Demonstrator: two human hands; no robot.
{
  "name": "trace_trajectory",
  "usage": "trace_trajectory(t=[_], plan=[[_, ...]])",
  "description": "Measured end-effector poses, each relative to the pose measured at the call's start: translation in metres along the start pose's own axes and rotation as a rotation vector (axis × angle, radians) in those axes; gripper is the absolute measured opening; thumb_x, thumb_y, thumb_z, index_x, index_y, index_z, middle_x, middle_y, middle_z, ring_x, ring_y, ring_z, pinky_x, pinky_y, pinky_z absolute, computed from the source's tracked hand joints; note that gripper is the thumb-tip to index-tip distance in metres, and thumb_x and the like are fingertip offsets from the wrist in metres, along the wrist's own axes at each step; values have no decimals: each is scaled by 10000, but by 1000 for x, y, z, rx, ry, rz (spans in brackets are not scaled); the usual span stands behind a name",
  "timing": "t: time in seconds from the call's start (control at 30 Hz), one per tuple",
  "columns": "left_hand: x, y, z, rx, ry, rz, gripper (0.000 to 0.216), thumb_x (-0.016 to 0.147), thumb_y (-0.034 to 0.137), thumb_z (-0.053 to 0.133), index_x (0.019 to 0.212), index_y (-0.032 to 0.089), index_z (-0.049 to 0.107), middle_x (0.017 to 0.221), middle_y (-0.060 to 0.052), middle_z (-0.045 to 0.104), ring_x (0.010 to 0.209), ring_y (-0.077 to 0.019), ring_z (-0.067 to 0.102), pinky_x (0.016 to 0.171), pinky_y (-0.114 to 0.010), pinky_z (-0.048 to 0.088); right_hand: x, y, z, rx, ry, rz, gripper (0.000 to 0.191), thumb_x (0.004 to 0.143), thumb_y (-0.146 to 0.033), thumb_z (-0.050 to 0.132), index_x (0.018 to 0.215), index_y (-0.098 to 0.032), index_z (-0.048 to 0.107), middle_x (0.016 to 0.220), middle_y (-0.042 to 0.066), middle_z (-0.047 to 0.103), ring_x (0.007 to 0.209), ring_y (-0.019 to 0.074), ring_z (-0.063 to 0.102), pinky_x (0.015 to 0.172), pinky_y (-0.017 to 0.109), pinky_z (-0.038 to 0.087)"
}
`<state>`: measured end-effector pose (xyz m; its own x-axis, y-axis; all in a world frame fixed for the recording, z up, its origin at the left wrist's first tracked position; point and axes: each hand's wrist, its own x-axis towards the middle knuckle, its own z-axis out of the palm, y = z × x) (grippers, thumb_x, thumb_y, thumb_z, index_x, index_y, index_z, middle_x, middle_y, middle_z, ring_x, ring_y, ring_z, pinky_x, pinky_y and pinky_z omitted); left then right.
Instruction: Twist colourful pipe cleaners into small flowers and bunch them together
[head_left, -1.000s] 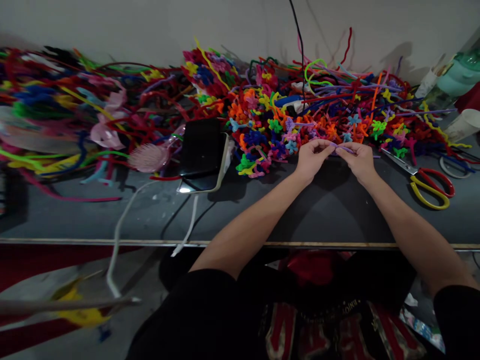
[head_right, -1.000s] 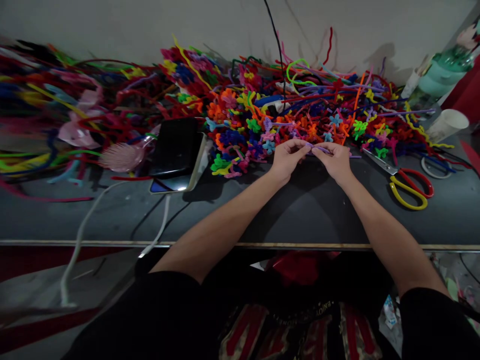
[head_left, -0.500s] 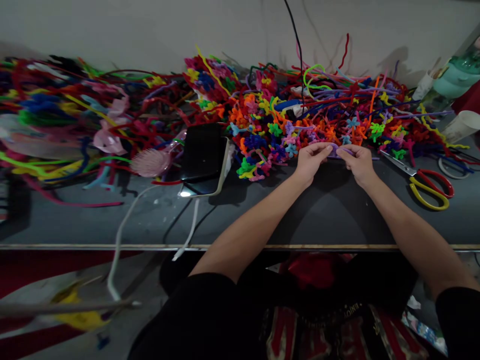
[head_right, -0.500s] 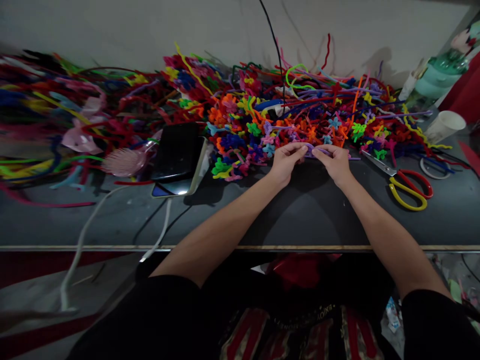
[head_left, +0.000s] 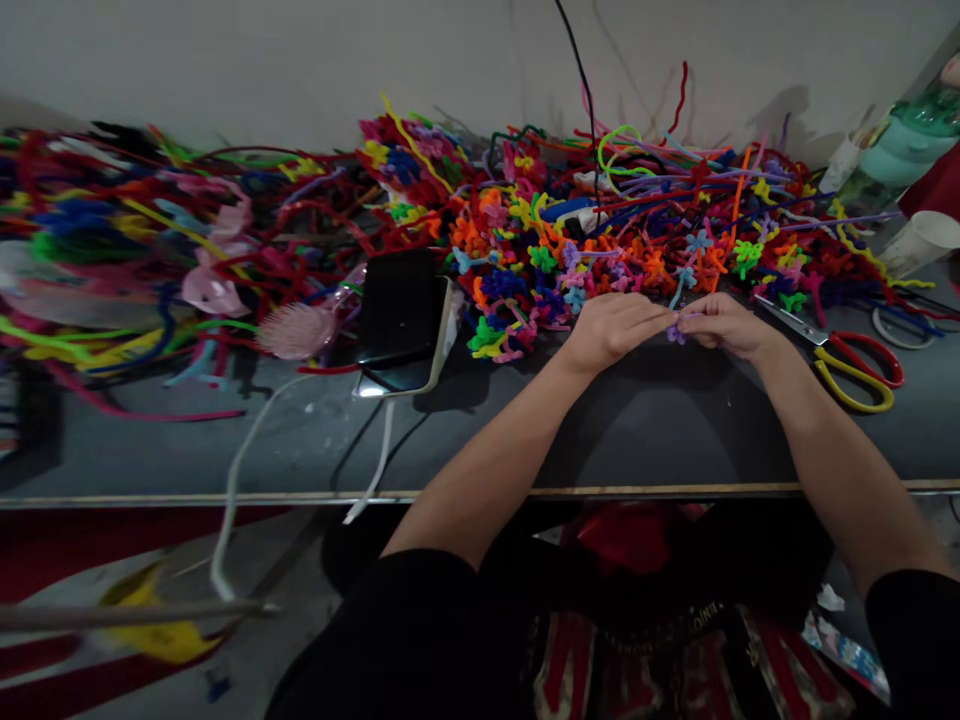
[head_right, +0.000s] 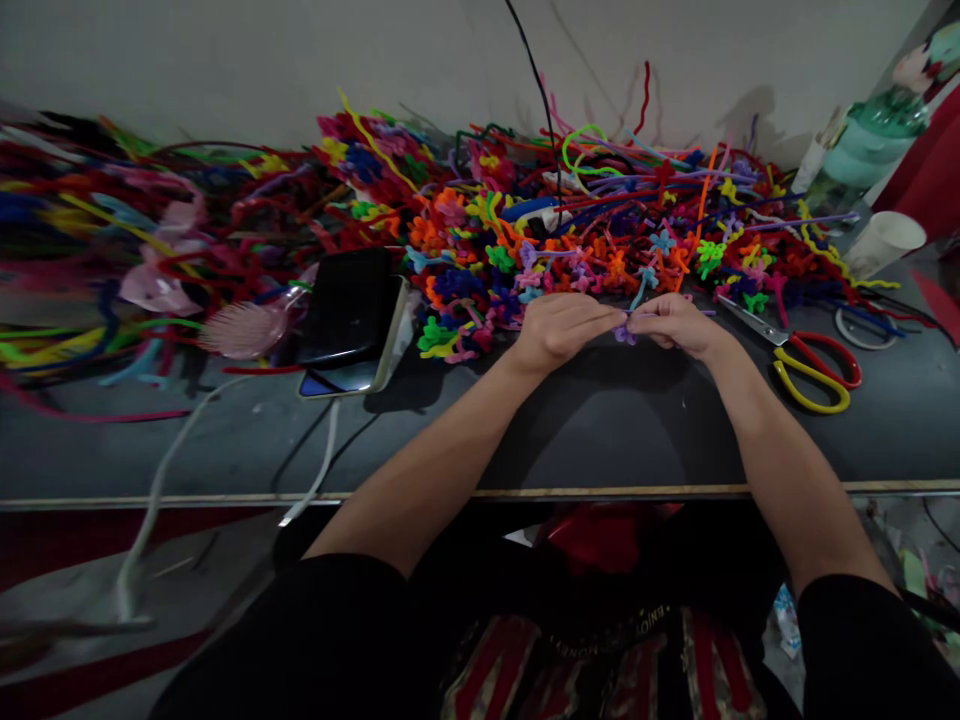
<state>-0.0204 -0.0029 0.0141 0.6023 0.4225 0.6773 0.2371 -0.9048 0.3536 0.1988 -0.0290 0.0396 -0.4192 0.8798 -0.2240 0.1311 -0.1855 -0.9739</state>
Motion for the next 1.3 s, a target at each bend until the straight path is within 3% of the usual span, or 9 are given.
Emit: trace_trajectory(t=[0.13, 0.33, 0.5, 0.63, 0.77, 0.83, 0.9, 1.1, 1.3], plan=[[1, 8, -8, 73, -133, 4, 292, 1013, 329, 433, 1073, 274, 713, 1020, -67, 763, 923, -161, 694, 742, -308, 524, -2, -1, -6, -58, -36, 43, 258, 654, -376, 796, 684, -137, 705, 392, -89, 399, 362, 26, 233, 376, 222, 128], [5, 9, -10, 234, -214, 83, 368, 1036, 271, 323, 1068, 241, 689, 966, -65, 740, 920, -150, 659, 697, -278, 470, -2, -2, -11, -197, -38, 6, 294, 652, -416, 793, 734, -139, 740, 442, -67, 469, 399, 37, 290, 411, 225, 186], [6, 7, 1, 283, -211, 106, 273, 960, 191, 427, 852, 188, 678, 770, -74, 667, 795, -177, 608, 642, -291, 449, 0, 2, -5, -606, 134, -186, 242, 665, -381, 751, 720, -146, 751, 489, -35, 536, 471, 68, 382, 503, 244, 266], [4, 13, 15, 268, -49, -99, 250, 849, 230, 542, 618, 185, 625, 624, -63, 601, 673, -184, 566, 603, -314, 416, 1, 5, 11, -846, 361, -334, 153, 702, -294, 690, 755, -172, 764, 482, -24, 539, 487, 100, 440, 552, 262, 306], [4, 21, 28, 114, 178, -485, 208, 776, 230, 594, 577, 190, 640, 588, -30, 607, 604, -154, 542, 580, -286, 379, -1, 6, 23, -940, 485, -424, 124, 686, -264, 683, 763, -200, 755, 562, 6, 615, 555, 136, 514, 603, 276, 339], [6, 20, 30, -89, 193, -669, 240, 811, 245, 574, 595, 186, 661, 557, -11, 601, 562, -141, 534, 571, -272, 390, -1, 7, 24, -904, 502, -444, 129, 719, -290, 669, 762, -199, 749, 575, 11, 619, 547, 133, 505, 603, 277, 347], [7, 15, 28, -228, 154, -726, 285, 864, 284, 547, 637, 182, 684, 552, -8, 611, 547, -140, 543, 569, -265, 415, 0, 7, 21, -827, 512, -433, 158, 751, -320, 656, 756, -189, 744, 523, -3, 571, 498, 113, 453, 584, 272, 351], [4, 3, 4, 171, 13, -179, 274, 955, 302, 498, 1043, 197, 735, 1007, -101, 754, 934, -214, 669, 785, -329, 490, 6, 8, 8, -476, 461, -318, 296, 700, -438, 723, 735, -145, 746, 532, -11, 568, 484, 75, 405, 514, 241, 317], [4, -1, -6, 298, -63, 14, 321, 1008, 251, 388, 1043, 234, 707, 1009, -71, 750, 968, -187, 661, 762, -311, 479, 7, 7, 5, -316, 265, -212, 327, 626, -454, 778, 714, -141, 748, 629, 26, 669, 559, 98, 518, 551, 237, 383]])
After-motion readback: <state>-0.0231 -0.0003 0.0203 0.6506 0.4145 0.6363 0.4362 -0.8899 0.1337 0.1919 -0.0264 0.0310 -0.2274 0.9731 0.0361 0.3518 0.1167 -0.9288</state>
